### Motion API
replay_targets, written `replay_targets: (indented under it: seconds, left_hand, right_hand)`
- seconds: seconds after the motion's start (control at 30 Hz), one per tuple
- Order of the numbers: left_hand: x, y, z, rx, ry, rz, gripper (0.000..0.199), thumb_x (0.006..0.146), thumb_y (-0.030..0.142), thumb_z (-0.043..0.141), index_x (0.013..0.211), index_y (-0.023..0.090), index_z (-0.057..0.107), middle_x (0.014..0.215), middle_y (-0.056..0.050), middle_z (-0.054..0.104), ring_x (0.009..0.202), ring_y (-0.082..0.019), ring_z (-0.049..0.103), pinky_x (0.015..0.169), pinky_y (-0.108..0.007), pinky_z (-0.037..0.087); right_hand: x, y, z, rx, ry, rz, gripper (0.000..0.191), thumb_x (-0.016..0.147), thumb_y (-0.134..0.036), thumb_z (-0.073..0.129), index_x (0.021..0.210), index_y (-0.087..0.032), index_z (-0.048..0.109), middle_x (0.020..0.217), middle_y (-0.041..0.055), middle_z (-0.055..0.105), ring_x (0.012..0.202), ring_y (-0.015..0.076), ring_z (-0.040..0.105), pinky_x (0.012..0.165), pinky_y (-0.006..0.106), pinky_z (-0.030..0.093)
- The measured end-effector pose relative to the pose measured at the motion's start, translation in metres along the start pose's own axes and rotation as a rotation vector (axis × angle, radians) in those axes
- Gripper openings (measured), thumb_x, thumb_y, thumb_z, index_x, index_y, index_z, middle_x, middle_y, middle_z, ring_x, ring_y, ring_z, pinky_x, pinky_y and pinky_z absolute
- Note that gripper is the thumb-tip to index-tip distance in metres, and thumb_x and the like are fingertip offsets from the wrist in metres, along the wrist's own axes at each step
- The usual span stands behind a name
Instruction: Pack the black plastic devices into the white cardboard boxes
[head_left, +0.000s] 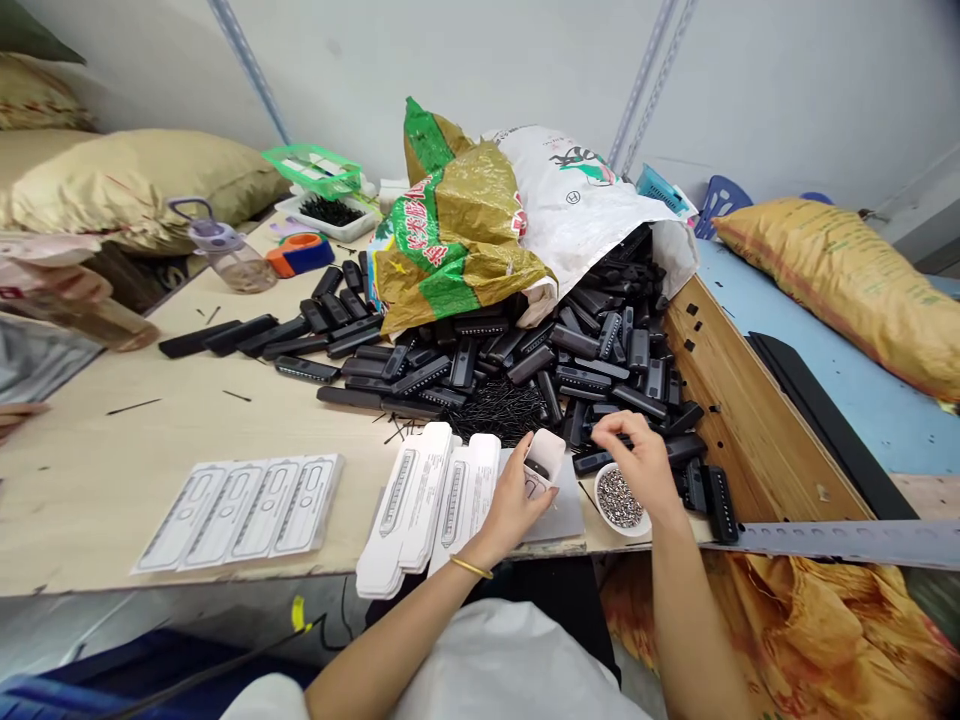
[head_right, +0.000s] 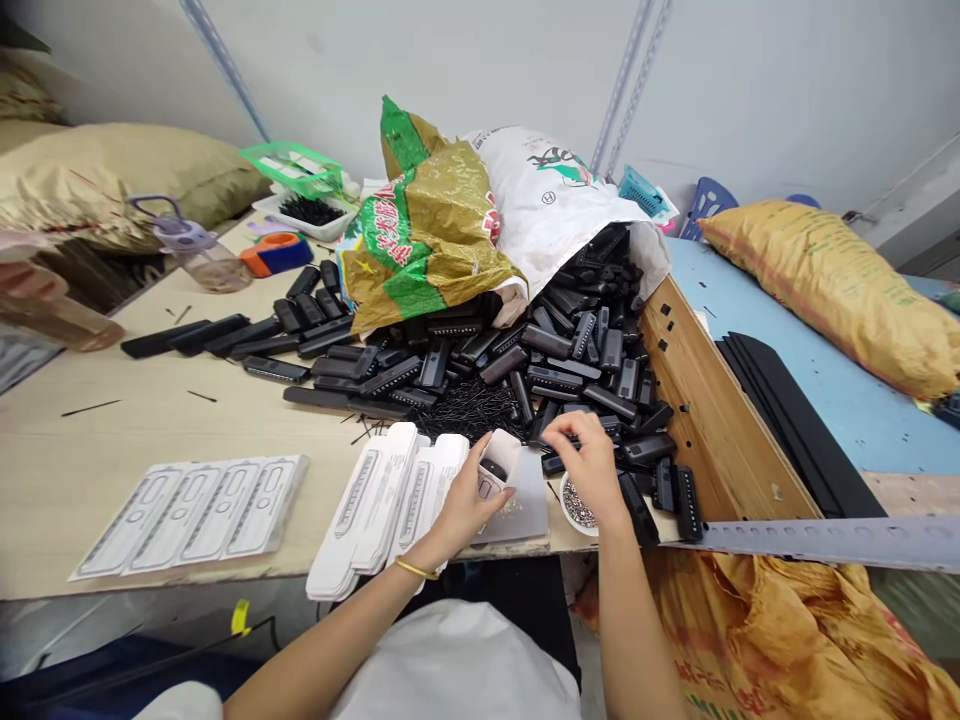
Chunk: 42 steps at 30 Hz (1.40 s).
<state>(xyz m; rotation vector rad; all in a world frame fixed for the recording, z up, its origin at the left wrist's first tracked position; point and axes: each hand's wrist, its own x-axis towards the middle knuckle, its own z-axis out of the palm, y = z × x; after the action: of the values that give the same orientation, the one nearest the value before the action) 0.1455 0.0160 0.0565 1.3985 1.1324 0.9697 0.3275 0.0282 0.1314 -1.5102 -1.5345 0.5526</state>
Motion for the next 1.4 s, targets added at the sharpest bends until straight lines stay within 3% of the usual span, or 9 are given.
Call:
replay_targets:
  seconds: [0.17, 0.3, 0.47, 0.7, 0.87, 1.07, 1.17, 1.27, 1.4]
  left_hand:
    - [-0.004, -0.007, 0.006, 0.047, -0.011, 0.067, 0.075, 0.070, 0.017, 0.064, 0.138, 0.020, 0.030, 0.143, -0.012, 0.039, 0.135, -0.026, 0.035, 0.112, -0.043, 0.024]
    - [-0.006, -0.008, 0.004, 0.068, 0.061, 0.081, 0.061, 0.073, 0.020, 0.063, 0.128, 0.020, 0.035, 0.133, -0.012, 0.047, 0.126, -0.026, 0.045, 0.106, -0.043, 0.032]
    - [-0.009, -0.012, 0.003, 0.089, 0.001, 0.113, 0.031, 0.073, 0.018, 0.059, 0.099, 0.019, 0.044, 0.112, -0.012, 0.057, 0.107, -0.025, 0.057, 0.093, -0.041, 0.042]
    - [-0.004, -0.016, 0.004, -0.046, -0.035, 0.105, 0.063, 0.076, 0.016, 0.057, 0.129, 0.020, 0.023, 0.135, -0.019, 0.045, 0.123, -0.023, 0.049, 0.100, -0.043, 0.040]
    - [-0.004, -0.013, 0.003, -0.022, -0.036, 0.051, 0.067, 0.072, 0.015, 0.061, 0.128, 0.020, 0.026, 0.130, -0.015, 0.050, 0.120, -0.023, 0.052, 0.101, -0.043, 0.039]
    - [-0.009, -0.021, 0.005, -0.004, -0.013, 0.126, 0.055, 0.077, 0.016, 0.053, 0.126, 0.018, 0.030, 0.131, -0.016, 0.048, 0.122, -0.023, 0.049, 0.102, -0.042, 0.039]
    - [-0.007, -0.017, 0.003, 0.020, -0.002, 0.102, 0.050, 0.072, 0.017, 0.060, 0.117, 0.017, 0.038, 0.118, -0.014, 0.057, 0.107, -0.022, 0.059, 0.092, -0.039, 0.045]
    - [-0.002, 0.007, -0.019, 0.041, 0.027, 0.057, 0.050, 0.069, 0.023, 0.067, 0.112, 0.018, 0.044, 0.108, -0.009, 0.062, 0.094, -0.020, 0.062, 0.082, -0.033, 0.049]
    - [0.007, 0.044, -0.092, 0.355, 0.281, -0.054, 0.046, 0.075, 0.040, 0.064, 0.113, 0.018, 0.051, 0.094, -0.007, 0.064, 0.086, -0.022, 0.062, 0.076, -0.034, 0.048]
  right_hand:
    - [-0.017, -0.021, 0.006, -0.152, -0.278, -0.099, 0.015, 0.080, -0.036, 0.064, 0.069, -0.029, 0.069, 0.094, 0.0021, 0.063, 0.094, 0.0240, 0.052, 0.094, 0.046, 0.032]
    - [-0.022, 0.001, 0.034, 0.011, -0.106, 0.043, 0.022, 0.073, -0.037, 0.071, 0.093, -0.028, 0.068, 0.111, 0.0048, 0.055, 0.100, 0.0241, 0.051, 0.093, 0.042, 0.038]
    - [-0.039, 0.019, 0.078, 0.320, -0.042, 0.257, 0.026, 0.078, -0.037, 0.062, 0.099, -0.023, 0.057, 0.089, 0.0022, 0.059, 0.080, 0.0189, 0.056, 0.075, 0.034, 0.046]
    - [-0.060, 0.004, 0.103, 0.127, 0.113, -0.147, 0.014, 0.088, -0.031, 0.051, 0.084, -0.021, 0.059, 0.096, 0.0062, 0.061, 0.094, 0.0195, 0.058, 0.083, 0.035, 0.047]
    - [-0.058, 0.007, 0.100, 0.098, 0.189, -0.060, 0.014, 0.091, -0.025, 0.047, 0.092, -0.020, 0.060, 0.092, 0.0057, 0.067, 0.089, 0.0175, 0.063, 0.080, 0.034, 0.051]
    - [-0.078, 0.019, 0.111, 0.002, 0.216, -0.331, 0.024, 0.091, -0.018, 0.043, 0.106, -0.021, 0.062, 0.112, 0.0096, 0.066, 0.112, 0.0229, 0.058, 0.093, 0.046, 0.048]
    - [-0.085, 0.021, 0.111, 0.032, 0.169, -0.308, 0.030, 0.092, -0.021, 0.040, 0.118, -0.022, 0.056, 0.127, 0.0108, 0.058, 0.122, 0.0241, 0.051, 0.099, 0.050, 0.044]
    - [-0.084, 0.019, 0.102, 0.140, 0.119, -0.178, 0.035, 0.094, -0.029, 0.035, 0.125, -0.021, 0.050, 0.137, 0.0124, 0.050, 0.128, 0.0248, 0.046, 0.102, 0.051, 0.039]
    - [-0.073, 0.020, 0.083, 0.187, 0.201, -0.041, 0.038, 0.094, -0.036, 0.035, 0.122, -0.018, 0.053, 0.127, 0.0130, 0.057, 0.119, 0.0247, 0.052, 0.100, 0.048, 0.040]
